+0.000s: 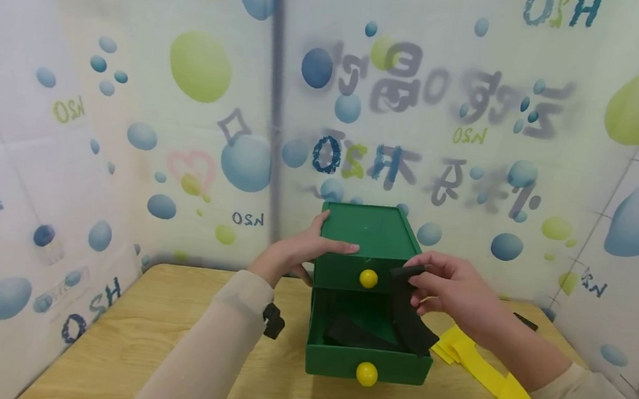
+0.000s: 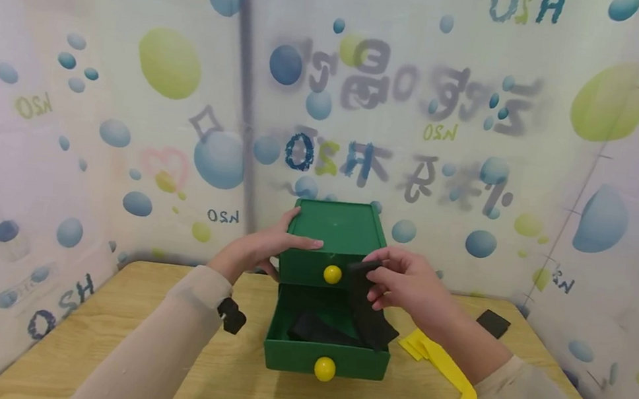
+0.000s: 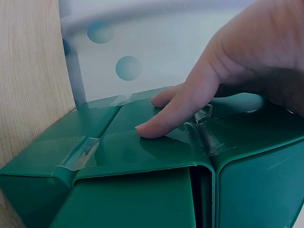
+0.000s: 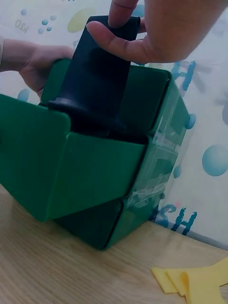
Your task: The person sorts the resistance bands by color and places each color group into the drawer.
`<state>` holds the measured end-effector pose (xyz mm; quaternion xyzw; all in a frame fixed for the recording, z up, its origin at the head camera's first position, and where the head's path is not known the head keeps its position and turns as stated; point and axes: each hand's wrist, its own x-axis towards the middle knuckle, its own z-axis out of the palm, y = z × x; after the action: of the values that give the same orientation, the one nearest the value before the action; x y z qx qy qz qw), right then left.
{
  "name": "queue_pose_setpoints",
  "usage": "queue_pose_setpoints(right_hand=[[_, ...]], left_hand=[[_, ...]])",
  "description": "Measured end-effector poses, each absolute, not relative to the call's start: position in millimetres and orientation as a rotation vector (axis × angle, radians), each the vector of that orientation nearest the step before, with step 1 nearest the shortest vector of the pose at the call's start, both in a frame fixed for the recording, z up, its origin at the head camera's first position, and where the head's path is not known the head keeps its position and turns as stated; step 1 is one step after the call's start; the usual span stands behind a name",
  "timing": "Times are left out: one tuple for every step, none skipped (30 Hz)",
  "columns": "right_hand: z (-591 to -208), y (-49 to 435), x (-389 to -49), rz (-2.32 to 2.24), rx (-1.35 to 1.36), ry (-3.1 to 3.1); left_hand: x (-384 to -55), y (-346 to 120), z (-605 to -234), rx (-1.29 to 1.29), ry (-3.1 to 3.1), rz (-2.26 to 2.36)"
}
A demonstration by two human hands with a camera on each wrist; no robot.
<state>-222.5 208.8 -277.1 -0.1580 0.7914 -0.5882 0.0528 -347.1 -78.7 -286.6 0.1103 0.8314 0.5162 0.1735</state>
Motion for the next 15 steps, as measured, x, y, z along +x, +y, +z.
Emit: queue_pose_setpoints(right_hand=[[-278.7, 207.4, -223.2, -1.789, -0.477, 2.402], [-280.0, 206.1, -223.7, -1.789, -0.473, 2.398], [-281.1, 204.8, -223.9, -1.789, -0.471, 2.393], [-282.0, 203.7, -224.0, -1.786, -0.467, 2.389], [-282.6, 202.6, -224.0, -1.785, -0.464, 2.384], [-283.0, 201.7, -223.9, -1.783, -0.460, 2.380], [-282.9, 201.2, -223.5, -1.782, -0.455, 2.380], [-282.5, 200.9, -223.0, -1.782, -0.452, 2.381], [-281.6, 200.9, -222.4, -1.785, -0.450, 2.384], [-280.3, 201.1, -221.7, -1.789, -0.449, 2.390], [-278.8, 201.5, -221.1, -1.798, -0.454, 2.395], [-276.9, 201.8, -220.4, -1.806, -0.455, 2.402], [-274.9, 202.3, -219.6, -1.818, -0.463, 2.408], [-272.9, 202.9, -218.9, -1.830, -0.472, 2.413], [-271.1, 203.2, -218.1, -1.843, -0.476, 2.417]], left_hand=[[-347.1, -78.5, -286.6, 0.313, 2.358, 1.466], [-347.1, -78.3, -286.6, 0.313, 2.358, 1.467], [-346.9, -78.2, -286.6, 0.313, 2.359, 1.467], [-346.8, -78.2, -286.7, 0.312, 2.361, 1.467], [-346.8, -78.2, -286.8, 0.311, 2.362, 1.467], [-346.7, -78.3, -287.0, 0.309, 2.362, 1.467], [-346.7, -78.1, -286.8, 0.309, 2.364, 1.465], [-346.4, -77.9, -286.8, 0.309, 2.365, 1.464], [-346.2, -77.9, -286.7, 0.310, 2.364, 1.464], [-346.1, -77.9, -286.6, 0.311, 2.365, 1.464], [-345.9, -78.0, -286.6, 0.312, 2.366, 1.464], [-345.8, -78.2, -286.7, 0.314, 2.367, 1.463], [-345.7, -78.5, -286.7, 0.315, 2.367, 1.463], [-345.7, -78.8, -286.9, 0.315, 2.367, 1.464], [-346.0, -79.3, -287.3, 0.316, 2.364, 1.466]])
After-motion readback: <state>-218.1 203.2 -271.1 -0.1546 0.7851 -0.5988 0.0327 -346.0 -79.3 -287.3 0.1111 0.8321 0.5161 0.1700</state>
